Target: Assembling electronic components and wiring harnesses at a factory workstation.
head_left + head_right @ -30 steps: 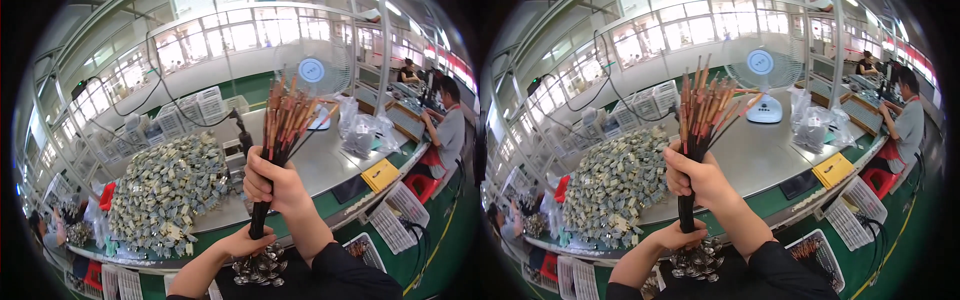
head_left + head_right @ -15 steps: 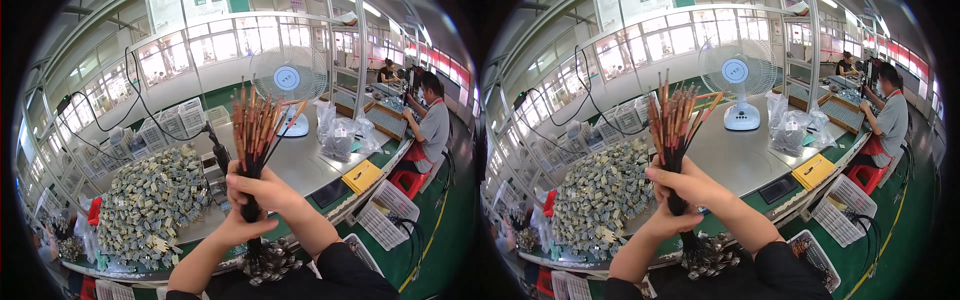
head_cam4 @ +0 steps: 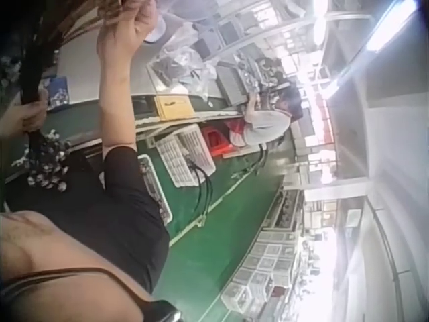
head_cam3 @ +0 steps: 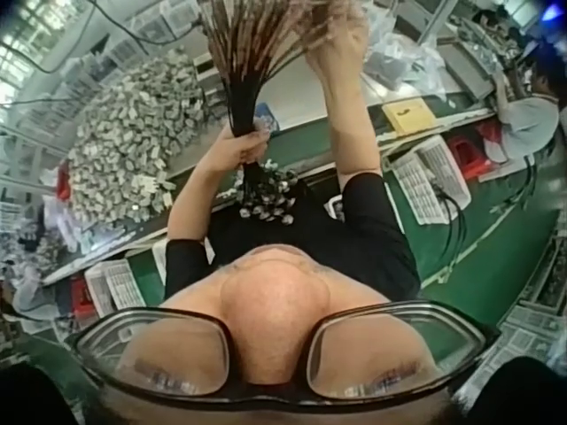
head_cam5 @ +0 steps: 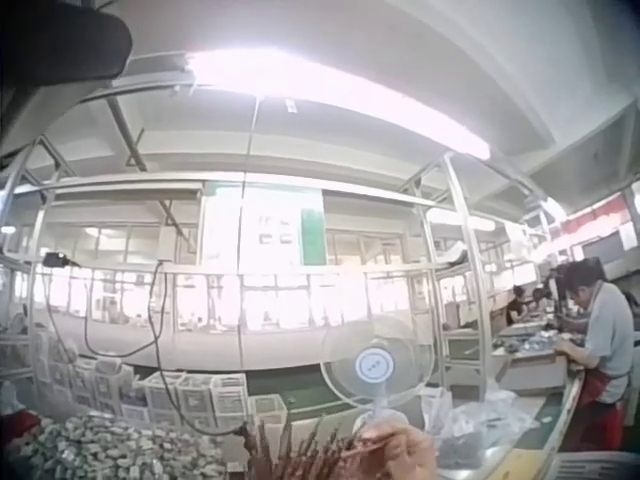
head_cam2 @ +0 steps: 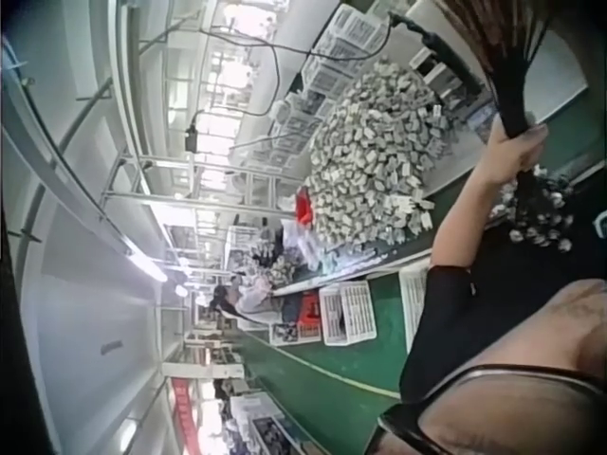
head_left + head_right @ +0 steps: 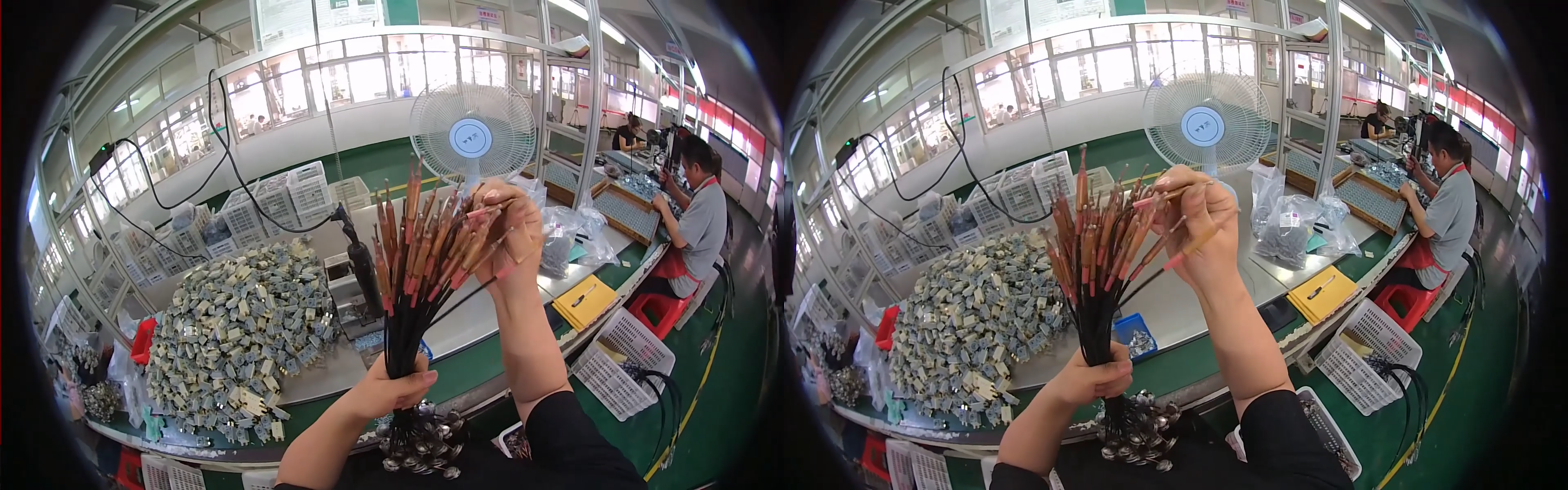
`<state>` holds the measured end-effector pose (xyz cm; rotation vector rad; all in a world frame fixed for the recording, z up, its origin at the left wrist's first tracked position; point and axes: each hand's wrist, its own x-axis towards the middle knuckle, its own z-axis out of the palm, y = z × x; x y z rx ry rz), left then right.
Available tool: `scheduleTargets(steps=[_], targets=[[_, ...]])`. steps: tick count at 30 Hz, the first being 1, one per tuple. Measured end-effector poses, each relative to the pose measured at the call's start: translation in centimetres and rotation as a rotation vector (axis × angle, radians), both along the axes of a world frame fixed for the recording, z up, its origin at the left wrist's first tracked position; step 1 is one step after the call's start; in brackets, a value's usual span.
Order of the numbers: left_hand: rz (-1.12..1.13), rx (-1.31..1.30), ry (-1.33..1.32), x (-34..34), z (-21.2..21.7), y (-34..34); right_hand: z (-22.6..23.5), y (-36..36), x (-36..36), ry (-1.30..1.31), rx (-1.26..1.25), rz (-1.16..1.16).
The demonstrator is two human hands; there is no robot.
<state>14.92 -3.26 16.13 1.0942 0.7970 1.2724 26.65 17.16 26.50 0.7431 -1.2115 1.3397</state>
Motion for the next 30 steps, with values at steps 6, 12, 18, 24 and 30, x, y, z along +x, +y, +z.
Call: scheduleTargets(steps=[6, 12, 18, 24, 30], targets=[[0.009, -0.132, 0.052, 0.0, -0.8, -0.3, 4.4, 0.3, 1.7, -0.078, 0.395, -0.665], [-0.021, -0.127, 0.162, -0.1, -0.9, 0.3, 6.0, 0.7, 2.7, -0.464, 0.341, -0.199], [0.128, -0.060, 0.190, -1.1, -0.7, 0.3, 5.0, 0.6, 1.6, -0.202, -0.342, -0.327], [0.311, 0.123, 0.246, -1.5, 0.6, 0.9, -7.2, -2.9, -0.5, -0.541, -0.107, -0.498], [0.469, 0.189, 0.368, 0.6, 0.3, 1.5, -4.0, -9.0, -1.4, -0.765, -0.173, 0.018]])
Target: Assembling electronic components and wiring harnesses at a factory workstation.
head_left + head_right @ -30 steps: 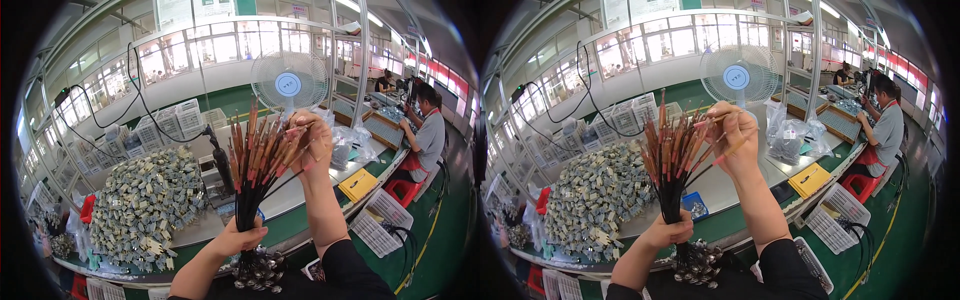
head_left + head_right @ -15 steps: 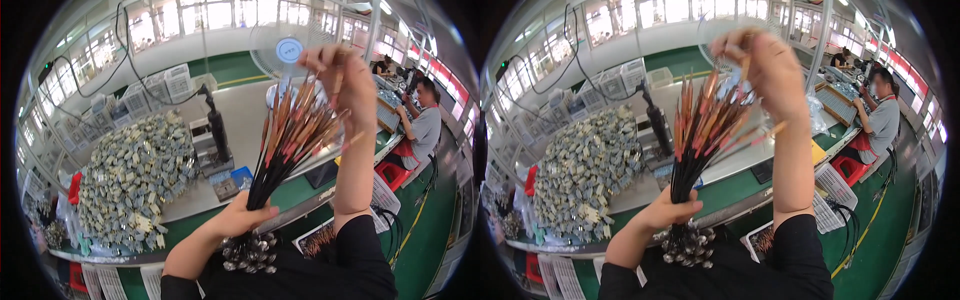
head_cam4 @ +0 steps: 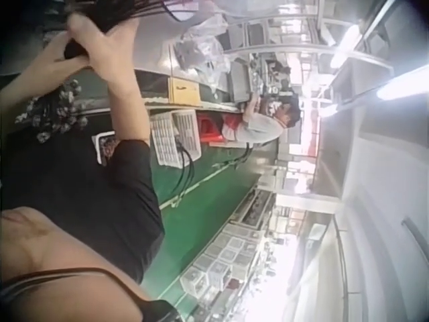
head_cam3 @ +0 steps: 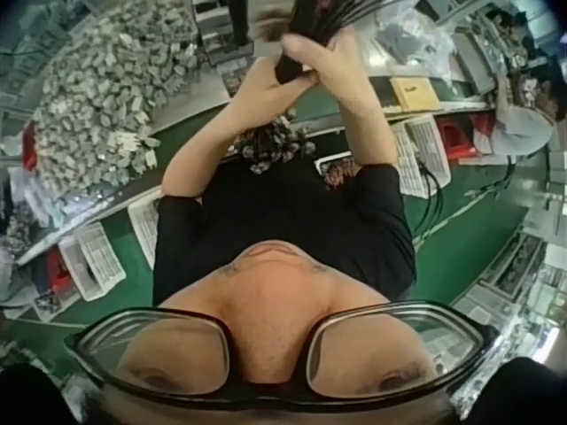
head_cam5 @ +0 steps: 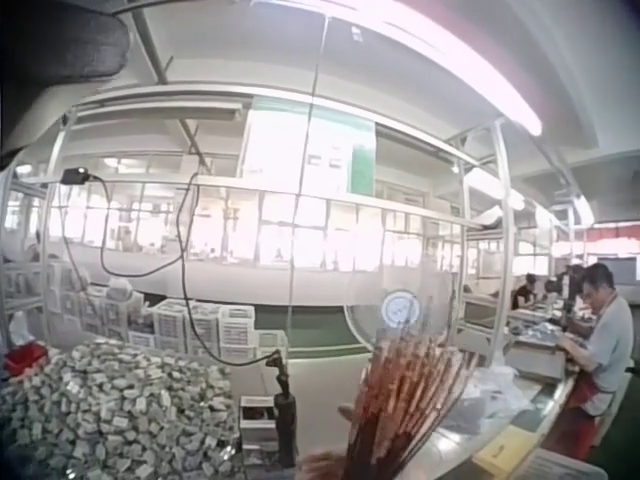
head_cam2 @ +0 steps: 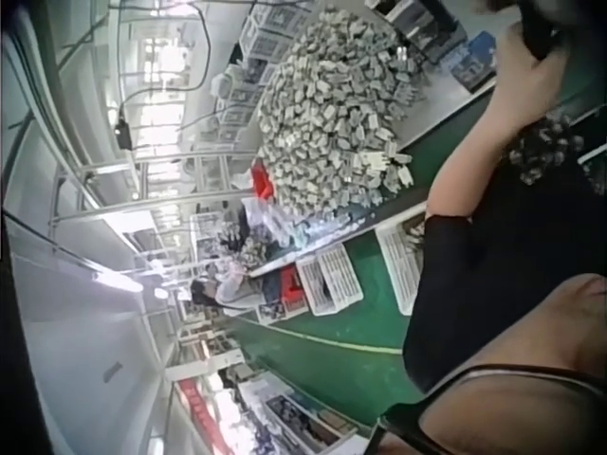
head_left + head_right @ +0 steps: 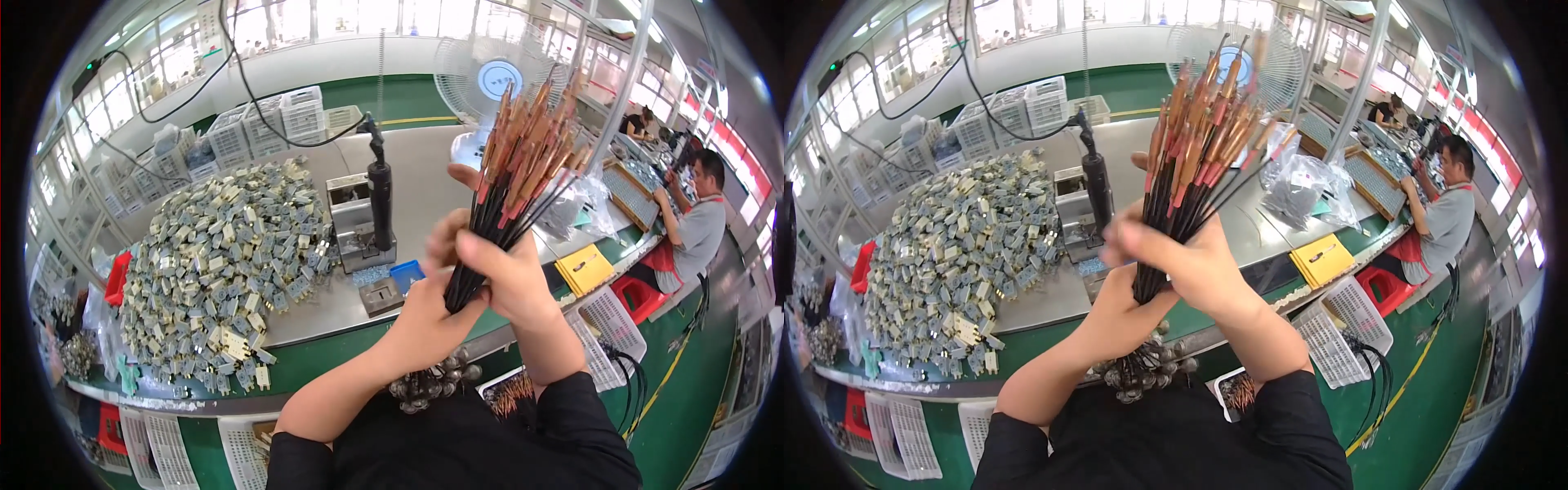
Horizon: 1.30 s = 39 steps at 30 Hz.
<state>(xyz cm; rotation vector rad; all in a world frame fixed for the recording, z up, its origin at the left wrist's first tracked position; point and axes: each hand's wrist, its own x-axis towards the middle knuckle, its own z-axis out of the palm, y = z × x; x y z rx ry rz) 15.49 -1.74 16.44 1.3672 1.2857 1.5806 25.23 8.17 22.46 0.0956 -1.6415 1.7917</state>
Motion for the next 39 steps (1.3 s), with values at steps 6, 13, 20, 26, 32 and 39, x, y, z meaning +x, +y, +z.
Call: scheduleTargets(steps=[6, 13, 20, 26, 32, 39], targets=[[-0.169, -0.019, 0.074, -0.9, -0.1, -0.1, 1.3, -0.2, -0.3, -0.047, -0.120, 0.143], [-0.229, -0.073, -0.293, -1.5, -1.5, 1.5, 1.2, 0.2, -2.7, -0.122, 0.169, -0.112], [-0.383, -0.097, -0.538, -1.9, -0.7, 1.5, 0.4, 1.6, -2.8, 0.093, 0.274, -0.377], [-0.368, -0.079, -0.471, -1.9, -0.7, 1.8, 0.1, 4.3, -1.2, 0.283, 0.400, -0.617], [-0.264, -0.071, -0.379, -1.6, -0.3, 2.1, 0.1, 4.0, -1.3, 0.365, 0.545, -0.732], [-0.461, -0.025, -0.527, -2.3, -0.2, 1.8, -4.1, 5.3, -2.0, 0.276, -0.330, -0.589]])
